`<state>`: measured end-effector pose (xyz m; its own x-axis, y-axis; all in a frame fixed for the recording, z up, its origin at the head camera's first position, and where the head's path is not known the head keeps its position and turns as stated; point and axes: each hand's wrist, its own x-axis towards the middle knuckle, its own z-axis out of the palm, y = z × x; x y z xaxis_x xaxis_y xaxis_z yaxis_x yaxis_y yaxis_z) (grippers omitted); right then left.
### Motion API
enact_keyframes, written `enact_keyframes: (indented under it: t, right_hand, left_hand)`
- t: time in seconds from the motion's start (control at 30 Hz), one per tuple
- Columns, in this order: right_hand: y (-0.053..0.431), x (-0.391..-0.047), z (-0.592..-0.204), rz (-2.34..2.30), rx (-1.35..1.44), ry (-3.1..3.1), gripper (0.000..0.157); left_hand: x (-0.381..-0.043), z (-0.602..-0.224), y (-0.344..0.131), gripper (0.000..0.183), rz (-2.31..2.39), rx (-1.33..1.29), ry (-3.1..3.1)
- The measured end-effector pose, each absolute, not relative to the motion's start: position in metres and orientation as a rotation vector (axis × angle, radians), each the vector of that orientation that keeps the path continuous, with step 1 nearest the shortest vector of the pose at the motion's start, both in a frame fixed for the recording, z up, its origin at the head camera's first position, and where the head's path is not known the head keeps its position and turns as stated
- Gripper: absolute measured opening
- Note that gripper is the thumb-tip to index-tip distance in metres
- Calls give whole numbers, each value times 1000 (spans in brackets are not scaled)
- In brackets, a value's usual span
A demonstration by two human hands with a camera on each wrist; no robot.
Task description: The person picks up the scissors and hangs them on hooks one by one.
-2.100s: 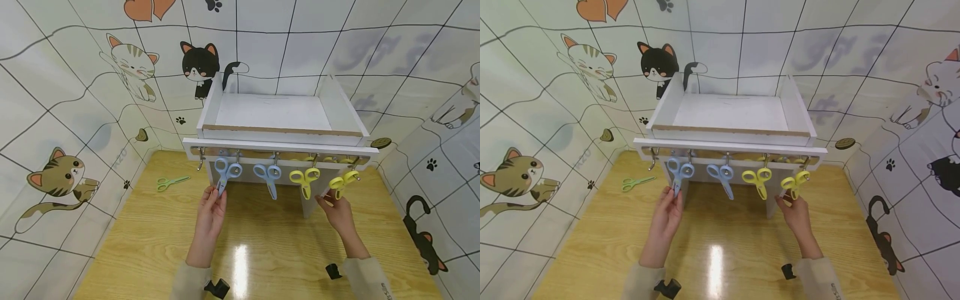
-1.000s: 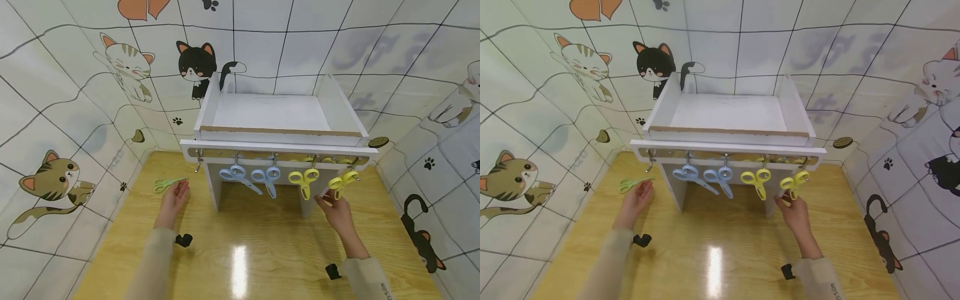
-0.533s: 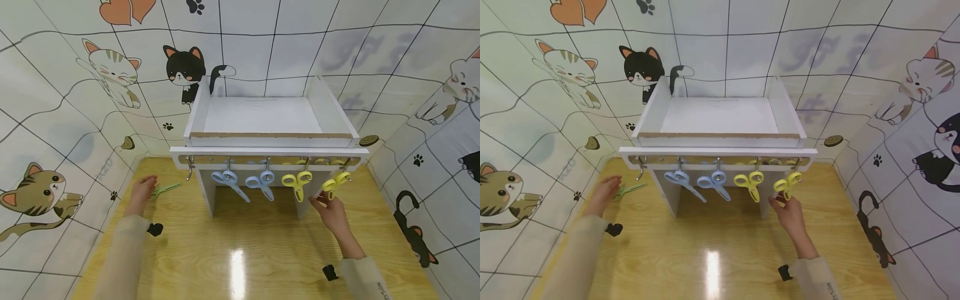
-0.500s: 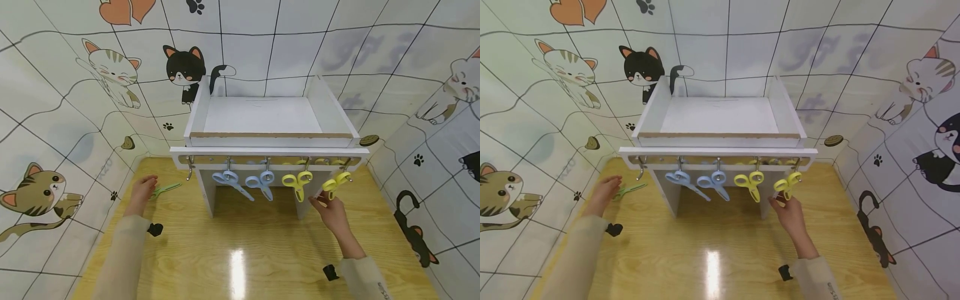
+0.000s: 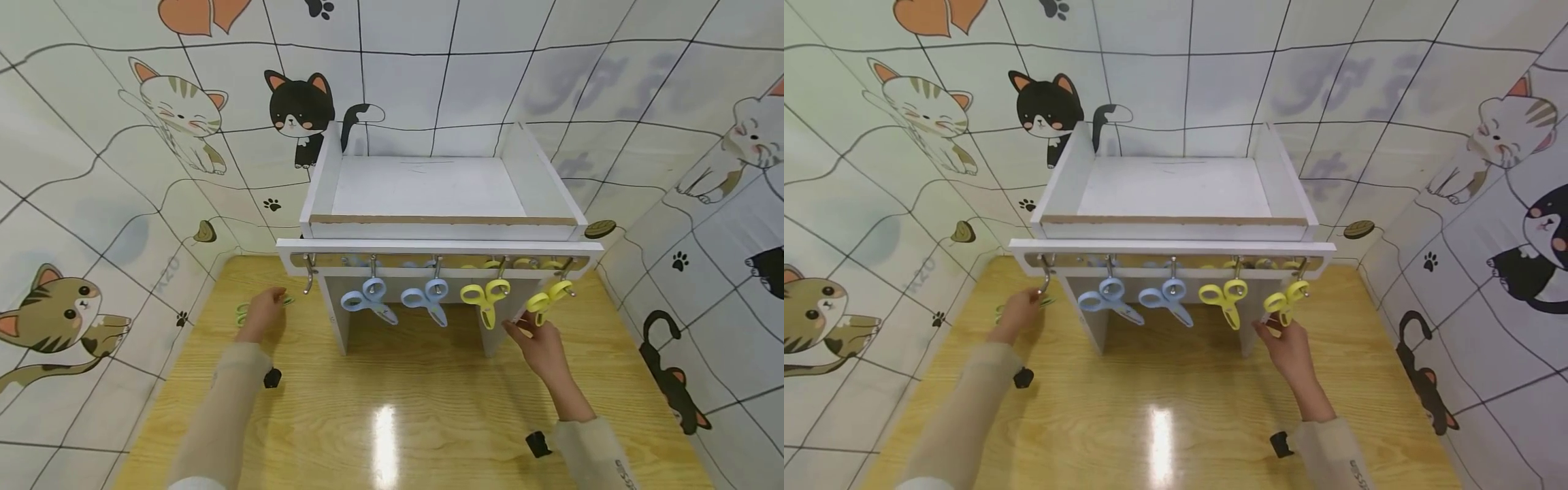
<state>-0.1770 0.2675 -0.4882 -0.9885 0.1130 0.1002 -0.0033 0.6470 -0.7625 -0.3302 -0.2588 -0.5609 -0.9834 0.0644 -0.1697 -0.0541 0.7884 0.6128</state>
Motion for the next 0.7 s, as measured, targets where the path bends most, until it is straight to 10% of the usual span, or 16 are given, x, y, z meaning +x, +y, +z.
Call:
enact_keyframes:
  t: [0.7]
  right_hand:
    - [268, -178, -489, 1281, -67, -2721, 37]
  left_hand:
    - [-329, -569, -257, 27, 371, 230, 2990]
